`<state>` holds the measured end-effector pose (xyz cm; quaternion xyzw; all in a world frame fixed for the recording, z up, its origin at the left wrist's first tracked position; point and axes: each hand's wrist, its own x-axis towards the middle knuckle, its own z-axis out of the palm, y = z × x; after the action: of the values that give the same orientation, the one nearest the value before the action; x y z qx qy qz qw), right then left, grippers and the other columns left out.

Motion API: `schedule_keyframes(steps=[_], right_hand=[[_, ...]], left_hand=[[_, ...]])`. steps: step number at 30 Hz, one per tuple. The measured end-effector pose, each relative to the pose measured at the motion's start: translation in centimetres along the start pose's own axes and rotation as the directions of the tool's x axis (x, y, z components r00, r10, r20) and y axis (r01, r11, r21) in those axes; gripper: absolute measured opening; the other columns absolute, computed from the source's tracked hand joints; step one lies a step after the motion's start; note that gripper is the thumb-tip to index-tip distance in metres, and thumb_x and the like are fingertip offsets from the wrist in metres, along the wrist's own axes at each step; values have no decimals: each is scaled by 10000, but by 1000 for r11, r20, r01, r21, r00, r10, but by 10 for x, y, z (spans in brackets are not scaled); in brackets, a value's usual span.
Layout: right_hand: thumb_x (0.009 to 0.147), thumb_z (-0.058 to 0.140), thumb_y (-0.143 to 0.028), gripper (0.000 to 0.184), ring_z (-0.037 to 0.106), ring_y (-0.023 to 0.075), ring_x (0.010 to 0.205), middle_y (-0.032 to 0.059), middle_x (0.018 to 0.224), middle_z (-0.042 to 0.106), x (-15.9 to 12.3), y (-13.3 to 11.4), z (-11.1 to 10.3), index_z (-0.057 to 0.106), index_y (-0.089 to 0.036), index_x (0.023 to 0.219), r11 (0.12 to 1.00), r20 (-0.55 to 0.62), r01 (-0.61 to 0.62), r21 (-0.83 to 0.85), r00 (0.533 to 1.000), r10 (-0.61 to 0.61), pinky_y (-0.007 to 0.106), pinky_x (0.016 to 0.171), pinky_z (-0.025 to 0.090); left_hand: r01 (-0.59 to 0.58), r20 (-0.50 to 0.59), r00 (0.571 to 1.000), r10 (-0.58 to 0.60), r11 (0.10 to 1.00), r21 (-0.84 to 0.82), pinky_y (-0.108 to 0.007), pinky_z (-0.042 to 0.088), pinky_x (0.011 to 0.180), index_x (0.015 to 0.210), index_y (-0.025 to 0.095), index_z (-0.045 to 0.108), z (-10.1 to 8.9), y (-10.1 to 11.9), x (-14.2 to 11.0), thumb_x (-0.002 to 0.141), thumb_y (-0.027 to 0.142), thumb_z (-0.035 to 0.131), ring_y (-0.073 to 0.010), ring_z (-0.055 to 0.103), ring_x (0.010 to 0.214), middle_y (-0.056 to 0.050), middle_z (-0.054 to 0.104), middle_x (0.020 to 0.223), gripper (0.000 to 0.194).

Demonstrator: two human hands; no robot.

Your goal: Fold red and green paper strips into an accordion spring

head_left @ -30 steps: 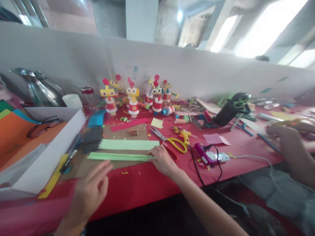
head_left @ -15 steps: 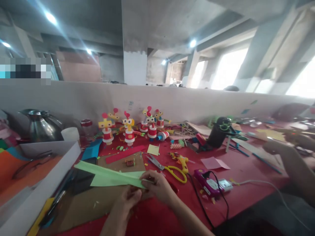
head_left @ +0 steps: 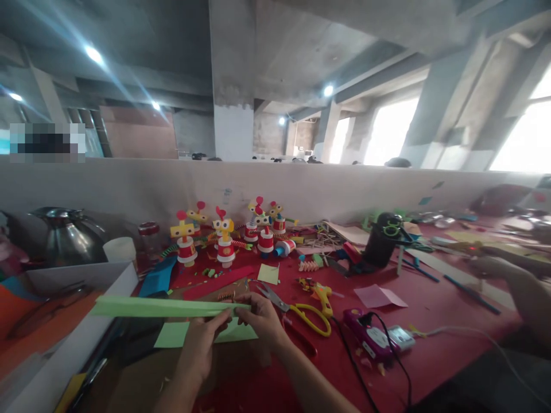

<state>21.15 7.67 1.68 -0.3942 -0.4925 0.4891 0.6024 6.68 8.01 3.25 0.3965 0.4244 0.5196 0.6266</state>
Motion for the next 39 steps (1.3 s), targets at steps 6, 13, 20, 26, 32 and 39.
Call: schedule_keyframes(steps=[6, 13, 20, 26, 32, 39], right_hand=[[658, 768, -457, 369, 540, 99, 460, -27, 567, 602, -7, 5, -1, 662, -145, 825, 997, 22, -65, 31, 998, 65, 224, 486, 360], [633, 787, -411, 327, 538, 101, 507, -11, 607, 629, -3, -3, -1, 694, -162, 824, 972, -246, 18, 235, 968, 42, 226, 507, 387], [608, 806, -390, 319, 486, 87, 455, -20, 556, 593, -6, 0, -1, 693, -151, 786, 977, -89, -107, 183, 988, 125, 219, 463, 337], [692, 747, -388, 326, 545, 104, 487, -20, 603, 615, -9, 3, 0, 654, -159, 904, 993, 4, -55, 107, 998, 55, 225, 502, 380], [697, 740, -372, 371, 634, 171, 749, 17, 784, 660, -11, 2, -4, 625, -199, 1004, 993, 67, 113, -14, 991, -112, 285, 694, 481], [723, 732, -414, 223, 625, 185, 796, 46, 838, 681, -9, 10, -5, 715, -212, 817, 916, -52, 273, -295, 952, -301, 300, 733, 501]], left_hand=[[-16, -8, 1000, 16, 1000, -14, -249, 455, 597, 662, 186, 730, 0, -3, 3, 576, 259, 792, -142, 573, 585, -7, 654, 596, 129], [60, 97, 995, -36, 962, -267, -245, 507, 729, 966, 222, 710, 3, 9, 0, 624, 201, 773, -141, 651, 802, -27, 690, 918, 348], [-64, 153, 986, 61, 998, 19, -261, 460, 712, 997, 182, 716, 0, 5, -3, 616, 316, 804, -160, 610, 757, -33, 686, 811, 414], [-87, 54, 995, 84, 995, 42, -260, 451, 623, 869, 190, 753, -3, -2, 4, 639, 330, 773, -143, 555, 599, -2, 626, 599, 270], [-39, -8, 999, 38, 989, -145, -212, 489, 570, 726, 168, 726, -2, 3, 8, 584, 186, 783, -104, 579, 580, -13, 672, 692, 154], [84, -3, 996, -90, 934, -348, -145, 494, 492, 840, 106, 716, 3, 8, 2, 635, 53, 727, -80, 603, 533, -23, 665, 634, 212]])
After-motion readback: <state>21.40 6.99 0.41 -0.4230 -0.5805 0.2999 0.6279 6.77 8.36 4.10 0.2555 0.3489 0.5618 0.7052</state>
